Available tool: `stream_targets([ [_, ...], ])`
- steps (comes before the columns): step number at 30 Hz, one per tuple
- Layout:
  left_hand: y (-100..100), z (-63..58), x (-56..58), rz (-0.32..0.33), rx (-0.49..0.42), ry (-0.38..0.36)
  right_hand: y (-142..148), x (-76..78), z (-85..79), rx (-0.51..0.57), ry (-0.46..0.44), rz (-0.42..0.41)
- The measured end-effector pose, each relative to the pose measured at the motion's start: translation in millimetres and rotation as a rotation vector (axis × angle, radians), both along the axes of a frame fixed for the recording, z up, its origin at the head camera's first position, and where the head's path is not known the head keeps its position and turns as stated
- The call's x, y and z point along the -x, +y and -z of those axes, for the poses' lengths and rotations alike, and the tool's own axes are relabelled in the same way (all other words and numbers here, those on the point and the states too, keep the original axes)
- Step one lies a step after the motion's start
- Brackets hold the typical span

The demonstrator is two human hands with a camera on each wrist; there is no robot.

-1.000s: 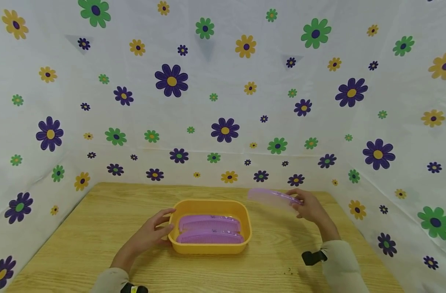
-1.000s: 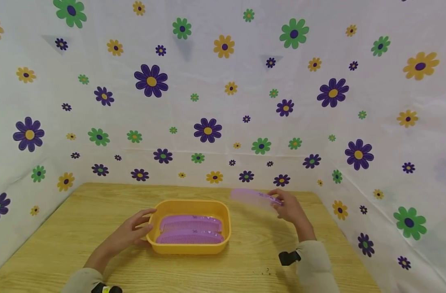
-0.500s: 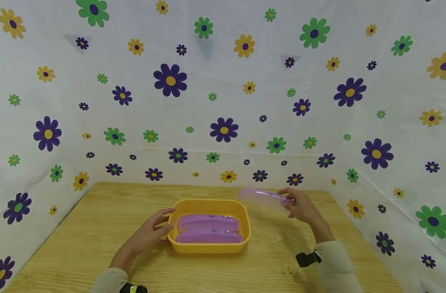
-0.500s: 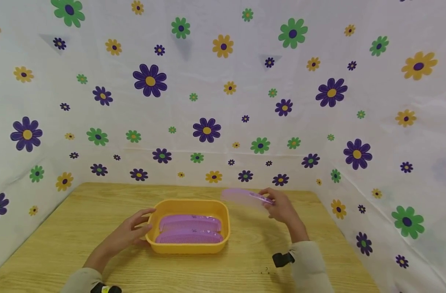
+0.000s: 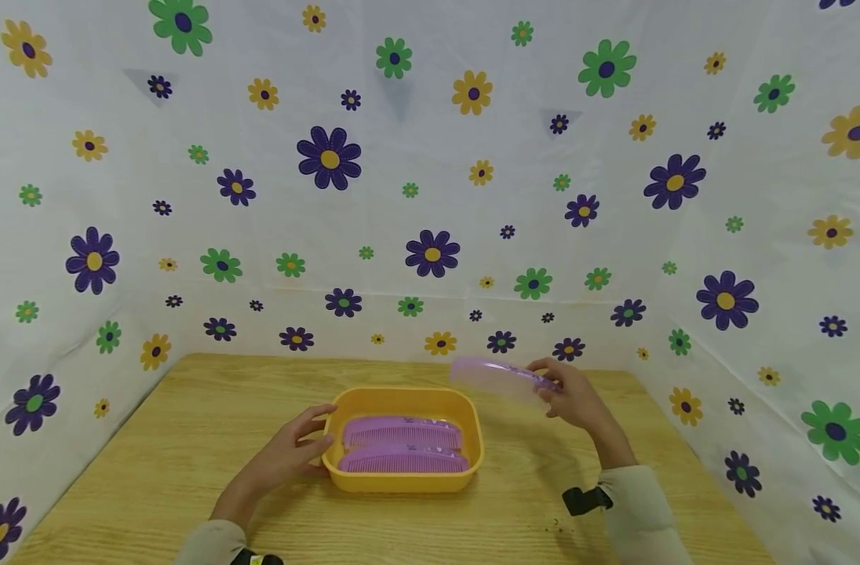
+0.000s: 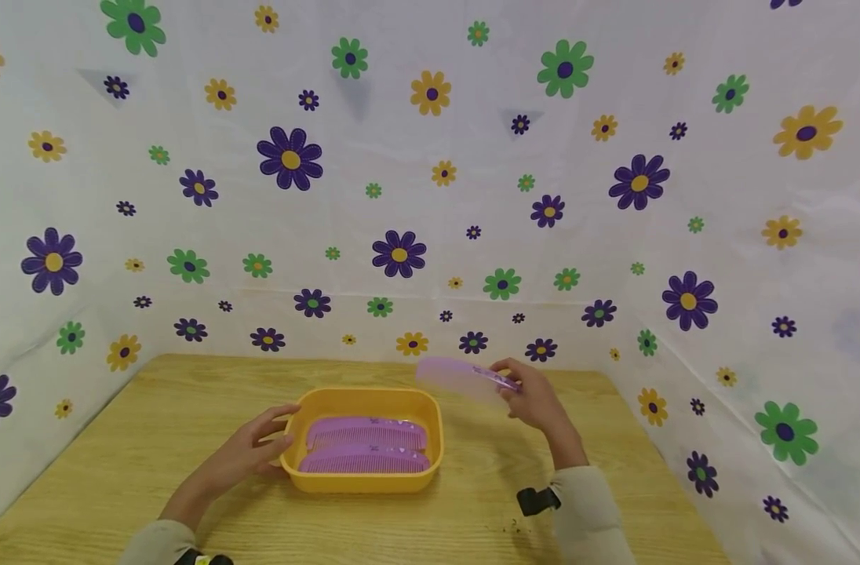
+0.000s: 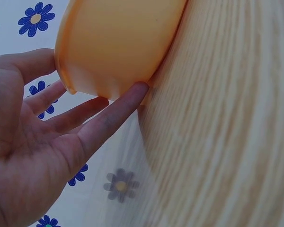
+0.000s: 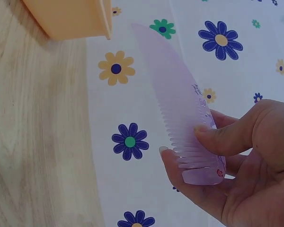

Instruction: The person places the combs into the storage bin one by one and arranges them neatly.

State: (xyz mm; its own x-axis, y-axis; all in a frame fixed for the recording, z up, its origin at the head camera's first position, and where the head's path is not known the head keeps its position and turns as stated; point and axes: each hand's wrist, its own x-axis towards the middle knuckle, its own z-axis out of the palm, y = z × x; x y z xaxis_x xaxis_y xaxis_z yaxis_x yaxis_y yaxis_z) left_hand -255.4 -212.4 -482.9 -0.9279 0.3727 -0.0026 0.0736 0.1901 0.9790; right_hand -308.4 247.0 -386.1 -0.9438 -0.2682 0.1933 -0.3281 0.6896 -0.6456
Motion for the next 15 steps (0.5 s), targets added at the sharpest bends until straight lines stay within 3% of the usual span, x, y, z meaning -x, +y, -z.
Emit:
stream_targets([
  [7,0.8,0.8,-2.2,0.005,-0.007,-0.009,-2.8,-5.0,-3.3,0.014,-0.036,0.039],
  [15,0.7,-1.8,-2.9,0.004,-0.020,-0.010,-7.6,-3.6,-3.1,0.023,0.018,0.042],
])
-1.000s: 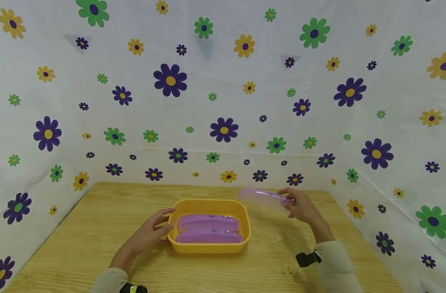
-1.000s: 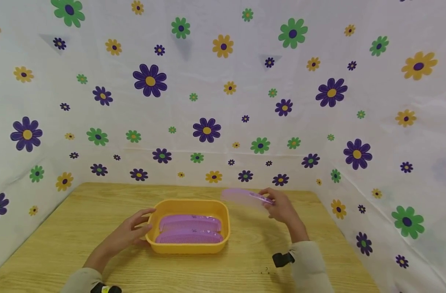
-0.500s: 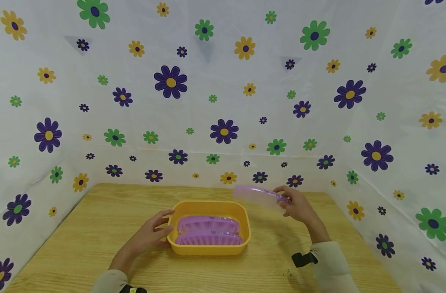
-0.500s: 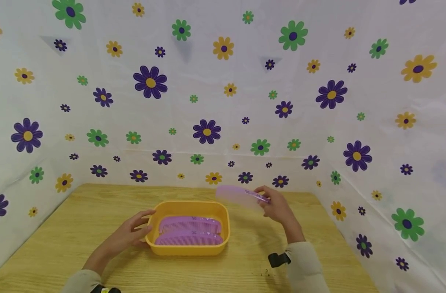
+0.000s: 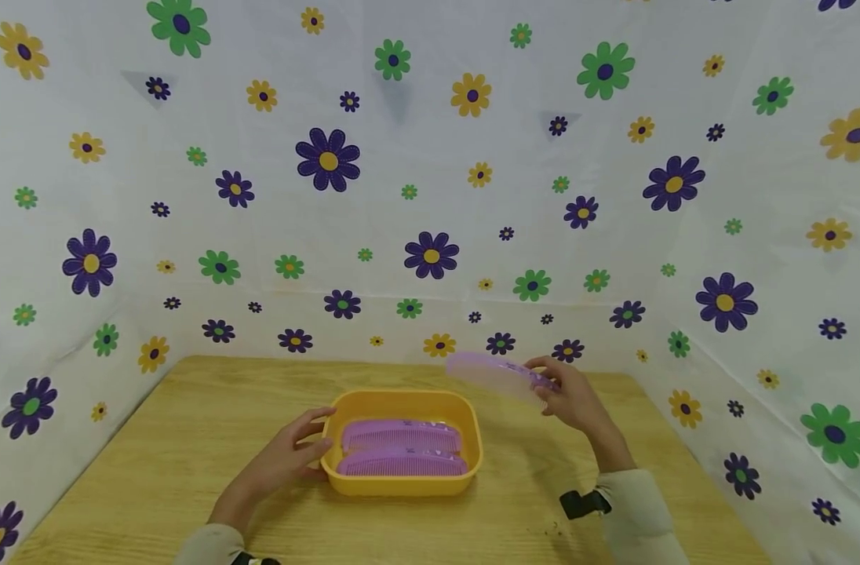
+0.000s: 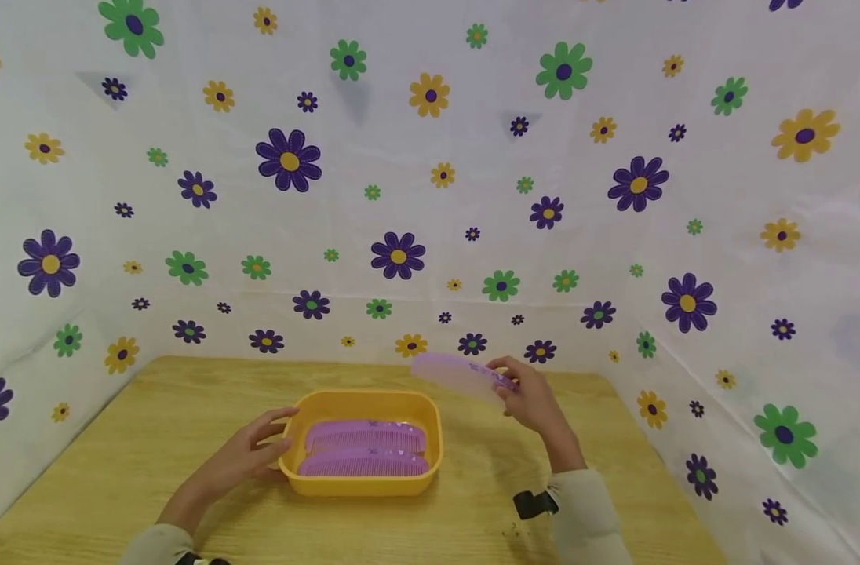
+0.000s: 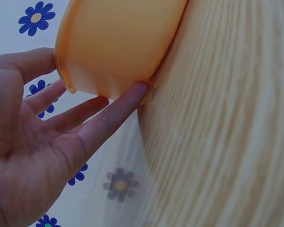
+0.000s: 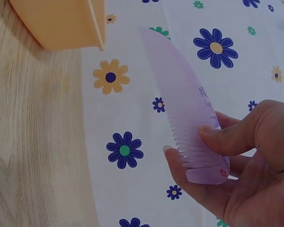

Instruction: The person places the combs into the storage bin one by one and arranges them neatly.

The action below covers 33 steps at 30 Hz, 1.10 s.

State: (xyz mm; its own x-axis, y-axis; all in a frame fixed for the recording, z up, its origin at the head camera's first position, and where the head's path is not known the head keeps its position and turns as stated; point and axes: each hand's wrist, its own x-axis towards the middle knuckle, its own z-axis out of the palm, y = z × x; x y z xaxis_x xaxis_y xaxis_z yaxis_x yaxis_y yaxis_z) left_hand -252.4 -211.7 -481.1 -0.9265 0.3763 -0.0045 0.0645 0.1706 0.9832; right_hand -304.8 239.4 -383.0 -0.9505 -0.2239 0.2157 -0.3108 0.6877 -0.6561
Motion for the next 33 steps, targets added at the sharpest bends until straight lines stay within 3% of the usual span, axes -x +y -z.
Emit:
stream_targets([
  [23,-1.3,1.2,0.3,0.000,-0.008,-0.008,-16.8,2.1,3.8,-0.028,-0.017,-0.008],
  [33,-1.8,1.9,2.7,0.000,0.006,-0.008,-24.6,-0.9,5.8,-0.031,0.003,-0.086],
])
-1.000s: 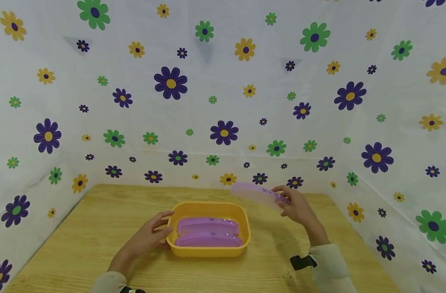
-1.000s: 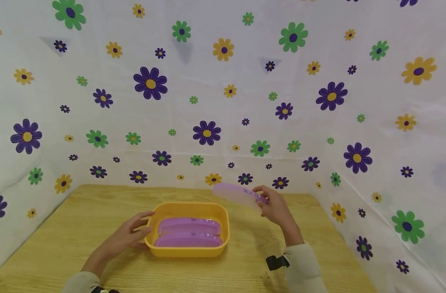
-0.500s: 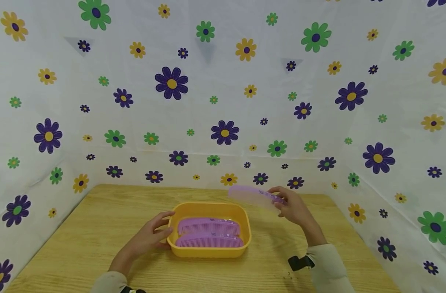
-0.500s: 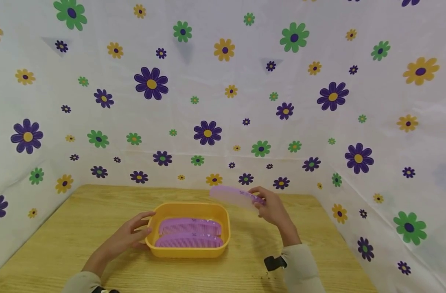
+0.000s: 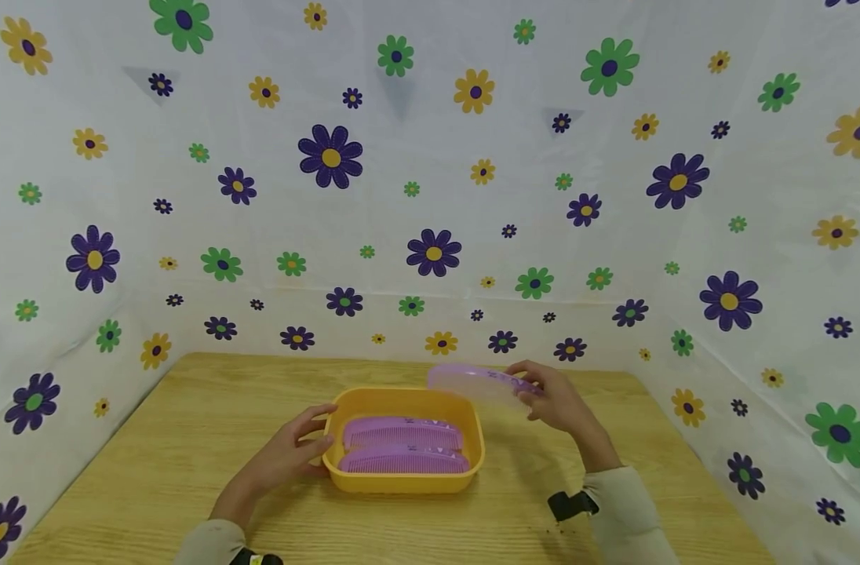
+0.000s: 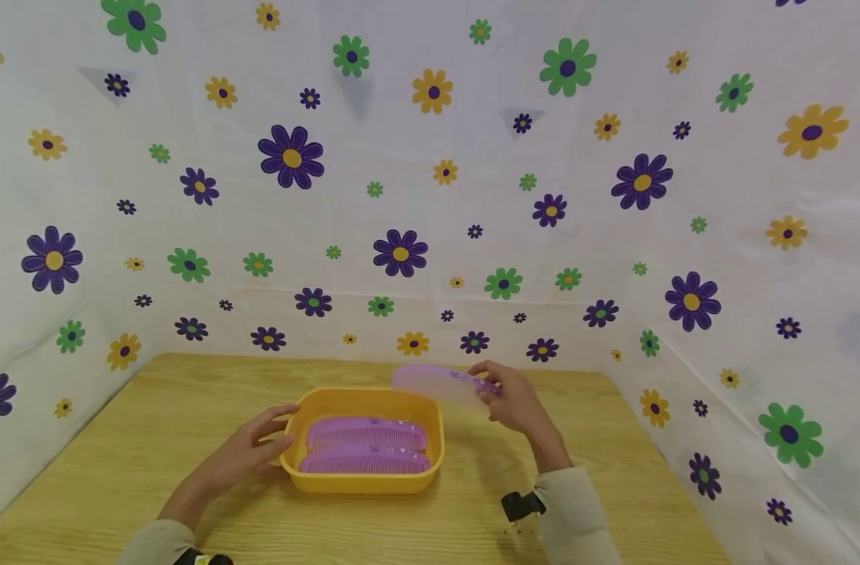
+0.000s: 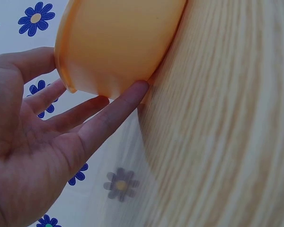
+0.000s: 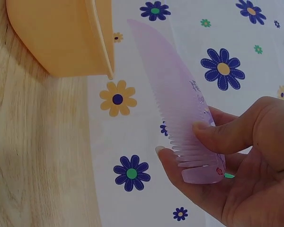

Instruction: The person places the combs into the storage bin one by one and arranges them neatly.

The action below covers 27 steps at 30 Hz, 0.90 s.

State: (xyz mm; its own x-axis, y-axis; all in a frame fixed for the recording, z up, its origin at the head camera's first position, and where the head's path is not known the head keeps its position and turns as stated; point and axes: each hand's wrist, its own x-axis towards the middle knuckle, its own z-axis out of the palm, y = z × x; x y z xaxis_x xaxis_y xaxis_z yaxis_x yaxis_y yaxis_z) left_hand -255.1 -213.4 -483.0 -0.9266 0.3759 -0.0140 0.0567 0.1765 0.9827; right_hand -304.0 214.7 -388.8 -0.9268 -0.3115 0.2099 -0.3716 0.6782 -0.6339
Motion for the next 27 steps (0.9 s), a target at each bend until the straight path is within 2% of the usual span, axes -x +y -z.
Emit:
stream_targets([
  [16,0.9,-1.8,-0.3,-0.005,0.001,0.003,-21.5,0.0,4.4,0.026,-0.092,-0.004],
  [27,0.3,-1.6,0.0,-0.013,0.022,0.010,-36.6,-1.7,9.3,0.026,-0.097,-0.027],
])
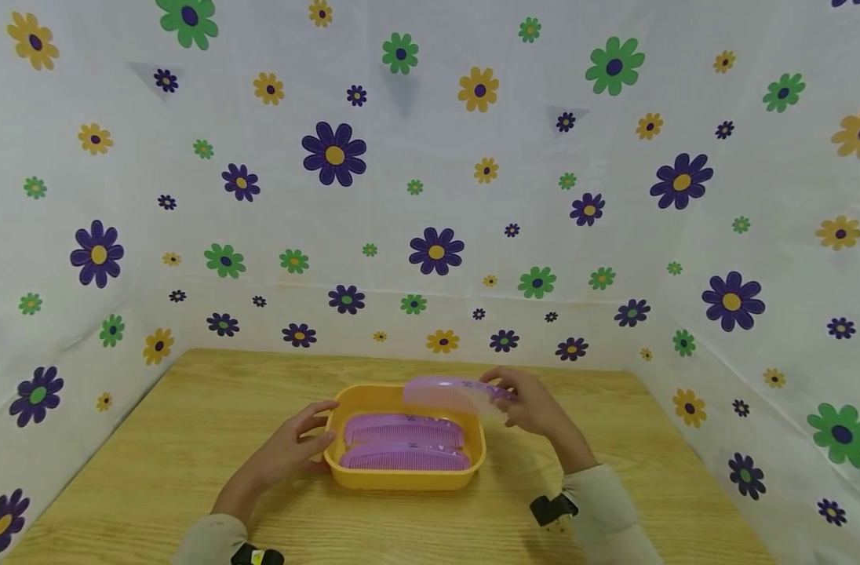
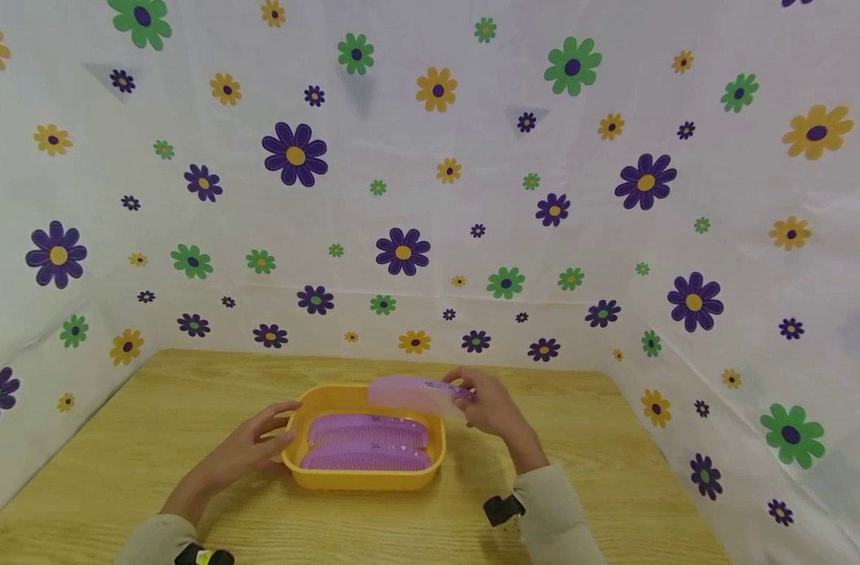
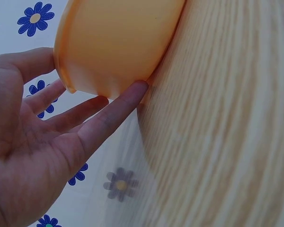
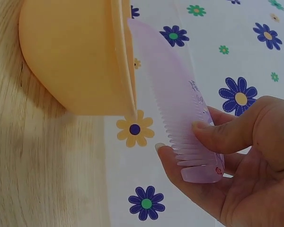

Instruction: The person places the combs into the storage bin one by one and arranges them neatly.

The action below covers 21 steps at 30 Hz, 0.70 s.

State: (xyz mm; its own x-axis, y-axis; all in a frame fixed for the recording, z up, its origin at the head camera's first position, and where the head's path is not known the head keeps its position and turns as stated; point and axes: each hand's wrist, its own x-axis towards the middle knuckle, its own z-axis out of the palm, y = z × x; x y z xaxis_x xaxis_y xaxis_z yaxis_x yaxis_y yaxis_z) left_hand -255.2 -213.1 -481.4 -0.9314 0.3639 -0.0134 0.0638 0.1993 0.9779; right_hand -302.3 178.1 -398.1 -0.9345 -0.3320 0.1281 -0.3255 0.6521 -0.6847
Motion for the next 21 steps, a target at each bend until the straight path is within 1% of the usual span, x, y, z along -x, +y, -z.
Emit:
stream_targets([
  [10,0.0,-0.6,-0.3,0.007,-0.005,0.010,-9.3,2.9,5.2,-0.014,0.012,-0.038],
  [15,0.0,-1.0,0.3,0.009,-0.007,0.007,-12.7,3.3,6.0,-0.024,-0.001,-0.044],
  [21,0.5,-1.4,-0.8,0.001,-0.003,0.000,-16.5,2.4,5.8,-0.019,-0.008,-0.078],
])
